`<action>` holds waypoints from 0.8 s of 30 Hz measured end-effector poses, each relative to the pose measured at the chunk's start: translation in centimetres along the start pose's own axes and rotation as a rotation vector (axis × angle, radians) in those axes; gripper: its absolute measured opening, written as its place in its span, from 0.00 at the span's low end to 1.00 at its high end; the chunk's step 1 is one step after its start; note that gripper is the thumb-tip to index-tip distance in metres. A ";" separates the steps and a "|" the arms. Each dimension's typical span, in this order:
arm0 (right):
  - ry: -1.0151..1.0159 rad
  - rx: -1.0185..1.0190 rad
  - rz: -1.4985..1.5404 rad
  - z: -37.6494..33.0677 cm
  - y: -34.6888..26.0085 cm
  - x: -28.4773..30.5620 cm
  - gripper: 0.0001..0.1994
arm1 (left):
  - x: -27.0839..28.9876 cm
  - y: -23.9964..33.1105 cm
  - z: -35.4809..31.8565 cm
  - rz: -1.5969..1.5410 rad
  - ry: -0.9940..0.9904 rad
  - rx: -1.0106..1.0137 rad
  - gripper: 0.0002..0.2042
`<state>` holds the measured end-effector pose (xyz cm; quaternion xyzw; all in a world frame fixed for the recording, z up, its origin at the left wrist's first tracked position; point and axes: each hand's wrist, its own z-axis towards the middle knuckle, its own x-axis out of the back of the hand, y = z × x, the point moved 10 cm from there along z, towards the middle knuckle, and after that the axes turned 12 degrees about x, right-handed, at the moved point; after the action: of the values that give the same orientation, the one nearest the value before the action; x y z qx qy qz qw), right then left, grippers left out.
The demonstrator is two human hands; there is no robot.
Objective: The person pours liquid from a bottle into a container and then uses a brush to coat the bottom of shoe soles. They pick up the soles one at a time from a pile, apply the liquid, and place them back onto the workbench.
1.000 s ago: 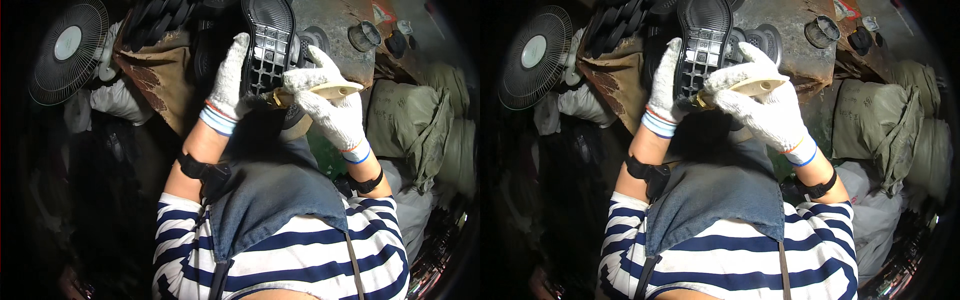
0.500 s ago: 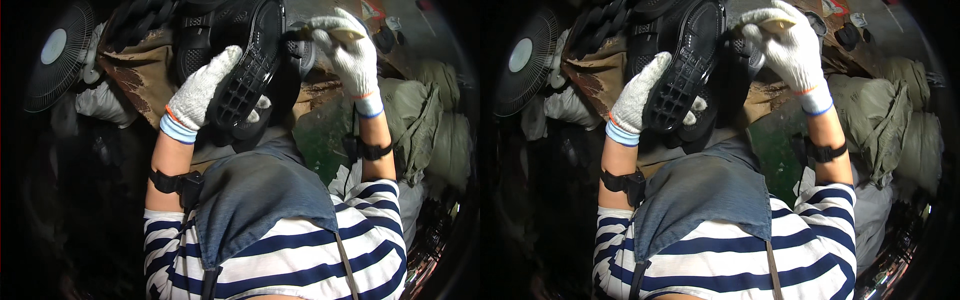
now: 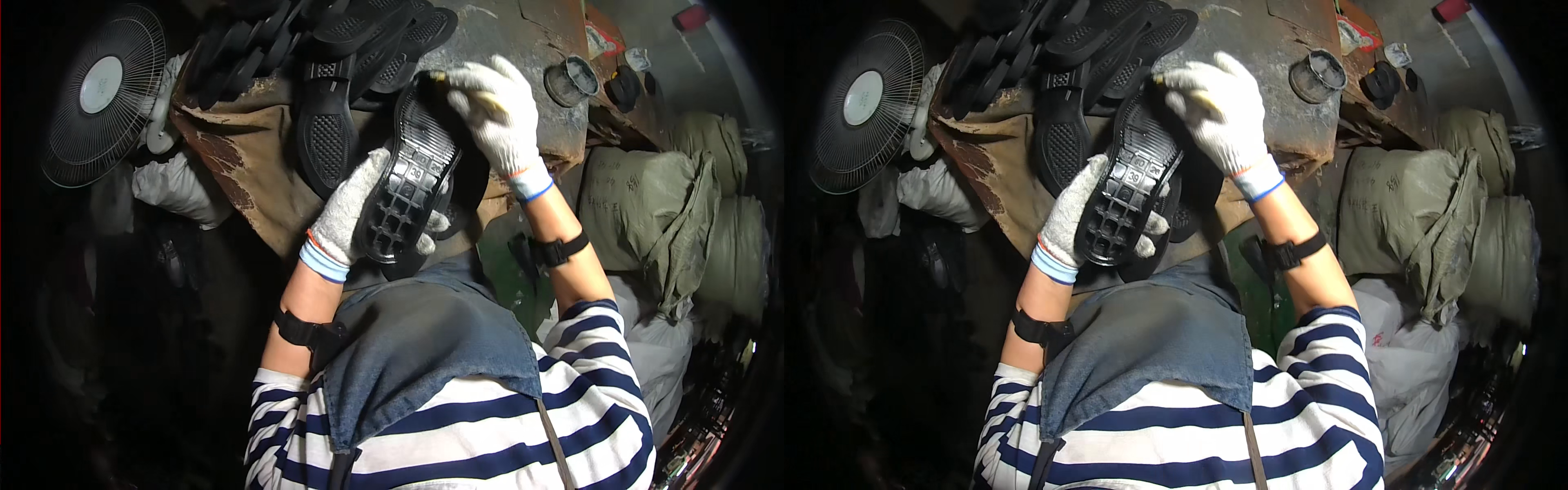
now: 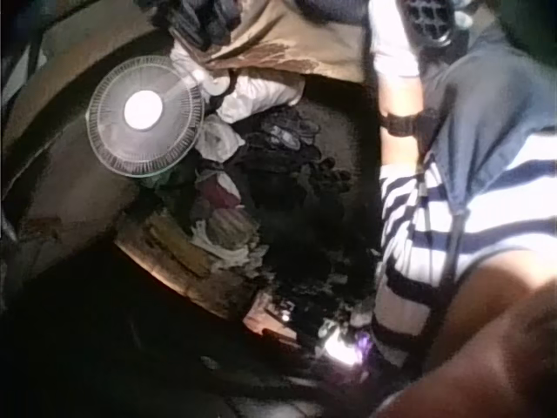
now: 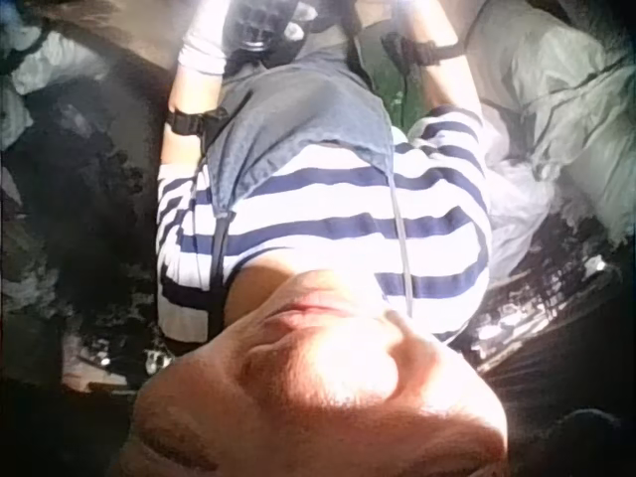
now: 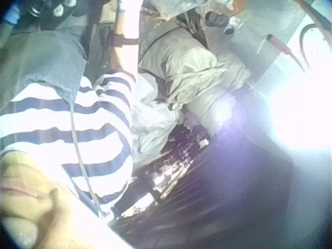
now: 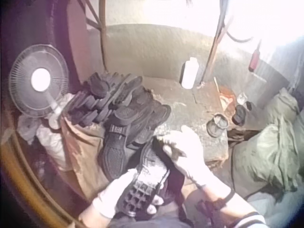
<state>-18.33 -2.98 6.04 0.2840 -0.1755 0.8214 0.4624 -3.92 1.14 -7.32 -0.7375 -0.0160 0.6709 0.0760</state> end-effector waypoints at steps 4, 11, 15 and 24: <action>-0.014 -0.121 -0.142 1.4 1.2 1.0 0.05 | 0.1 0.7 0.5 0.059 0.061 -0.021 0.34; -0.147 -0.351 -0.163 0.4 -1.7 3.6 0.05 | 1.5 1.9 -0.1 0.154 0.146 -0.117 0.32; -0.131 -0.644 0.283 -2.6 -3.6 3.5 0.07 | 2.1 1.3 -0.5 0.107 0.185 -0.092 0.31; 0.051 -0.627 0.377 -3.9 6.0 -3.0 0.13 | 1.3 1.9 0.0 0.097 0.035 -0.075 0.31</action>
<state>-23.42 -5.87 0.94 0.0702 -0.4565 0.8053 0.3717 -3.91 -0.59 -8.90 -0.7513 -0.0042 0.6597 0.0159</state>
